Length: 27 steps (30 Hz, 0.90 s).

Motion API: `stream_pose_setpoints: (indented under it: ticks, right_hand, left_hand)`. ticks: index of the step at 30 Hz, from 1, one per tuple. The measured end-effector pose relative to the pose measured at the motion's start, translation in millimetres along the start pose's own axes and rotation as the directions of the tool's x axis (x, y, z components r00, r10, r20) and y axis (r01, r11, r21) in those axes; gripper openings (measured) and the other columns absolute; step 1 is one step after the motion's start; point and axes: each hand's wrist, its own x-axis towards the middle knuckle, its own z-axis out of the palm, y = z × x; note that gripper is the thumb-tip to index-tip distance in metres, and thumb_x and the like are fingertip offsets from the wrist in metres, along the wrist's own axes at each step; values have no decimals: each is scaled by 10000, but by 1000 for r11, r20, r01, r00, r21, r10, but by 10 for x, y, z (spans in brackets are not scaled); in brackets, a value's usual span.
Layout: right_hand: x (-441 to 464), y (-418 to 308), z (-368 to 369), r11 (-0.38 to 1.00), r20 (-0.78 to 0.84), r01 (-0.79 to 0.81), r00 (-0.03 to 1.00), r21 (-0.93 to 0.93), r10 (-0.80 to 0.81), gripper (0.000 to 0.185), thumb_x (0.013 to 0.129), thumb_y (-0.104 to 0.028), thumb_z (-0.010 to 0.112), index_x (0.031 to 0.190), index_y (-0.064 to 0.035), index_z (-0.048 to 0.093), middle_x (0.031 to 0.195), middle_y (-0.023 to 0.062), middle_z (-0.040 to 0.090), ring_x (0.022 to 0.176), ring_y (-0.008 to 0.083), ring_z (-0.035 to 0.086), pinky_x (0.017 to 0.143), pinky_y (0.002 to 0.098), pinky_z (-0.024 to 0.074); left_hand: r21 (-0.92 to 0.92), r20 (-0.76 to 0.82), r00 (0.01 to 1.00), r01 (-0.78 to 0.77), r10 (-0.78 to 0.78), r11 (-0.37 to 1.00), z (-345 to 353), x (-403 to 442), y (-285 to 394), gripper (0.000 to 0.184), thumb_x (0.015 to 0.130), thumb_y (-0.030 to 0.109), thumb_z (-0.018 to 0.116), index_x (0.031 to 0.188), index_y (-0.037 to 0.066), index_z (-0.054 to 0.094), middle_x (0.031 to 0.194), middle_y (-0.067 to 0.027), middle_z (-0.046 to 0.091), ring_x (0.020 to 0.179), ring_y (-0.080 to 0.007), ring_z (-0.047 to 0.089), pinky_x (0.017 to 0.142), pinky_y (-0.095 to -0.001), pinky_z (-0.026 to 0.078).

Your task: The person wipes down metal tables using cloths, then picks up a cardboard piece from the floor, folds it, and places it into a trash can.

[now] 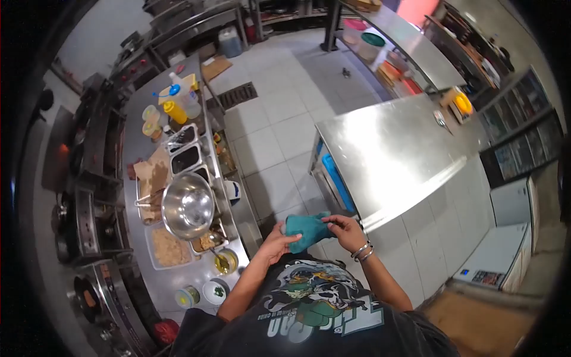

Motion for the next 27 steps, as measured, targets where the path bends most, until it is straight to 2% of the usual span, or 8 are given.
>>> stream_pose_setpoints:
  ticks: [3,7,9,13,19,21,25,27]
  right_hand:
    - [713,-461,-97,987,107,0,994,-161,18,322,858,-141,674,1175,-85,656,957,91,683,827,160,614,780,305,496]
    - [1562,-646,-18,857,241,375,922,-354,-303,532,725,-117,786,1229,-119,615,988,126,600,821,276,588,729,379,490]
    - [1981,-721,87,723,264,420,908,-549,-327,450,687,-90,785,1117,-100,655,943,121,582,847,302,594,761,390,494]
    - [2790,-875,177,766,325,387,914,-513,-244,373,675,-93,775,1037,-98,683,921,159,576,902,343,578,825,420,474]
    - [4328,-1181,39,579,370,720,694,-384,-617,254,751,-170,762,980,-82,697,1034,140,647,874,313,617,782,374,495]
    - [4770,-1383,-89,902,376,270,917,-337,-135,267,823,-242,730,996,-45,680,931,121,691,744,295,637,687,354,505]
    - [5761,-1993,-235,902,340,273,928,-333,-155,313,853,-284,712,1017,-22,661,755,124,665,633,263,620,616,347,495]
    - [6206,-2297,-284,923,254,242,953,-299,-168,305,852,-278,714,1011,-23,663,737,117,644,648,195,618,608,329,491]
  left_hand:
    - [85,-204,972,-103,119,991,-24,140,595,877,751,32,791,1473,42,295,1131,-131,623,1023,-210,618,877,-373,499]
    - [396,23,911,-386,411,833,-428,554,1022,720,681,64,828,1339,107,536,1157,-170,630,1036,-248,628,937,-355,474]
    - [919,-80,783,-181,616,350,-388,547,1389,551,684,74,804,1209,86,635,1168,-200,628,1038,-333,635,957,-375,473]
    - [910,-186,806,-75,563,408,-490,816,2017,421,706,103,779,1111,53,676,1164,-221,618,1072,-394,599,951,-401,467]
    - [907,-193,681,-150,706,393,-1109,1731,3053,275,788,171,744,1007,17,682,1044,-181,656,949,-353,621,846,-422,475]
    - [892,13,608,-366,794,265,-1230,2105,3554,259,832,206,720,995,11,669,968,-157,665,849,-325,632,800,-394,486]
    - [779,-218,845,-150,488,609,-1074,2458,4742,263,911,267,648,991,16,641,843,-102,652,749,-158,581,681,-309,457]
    - [738,-116,716,-402,688,542,-1077,2710,5143,262,926,270,624,966,11,613,793,-77,625,699,-116,514,637,-290,433]
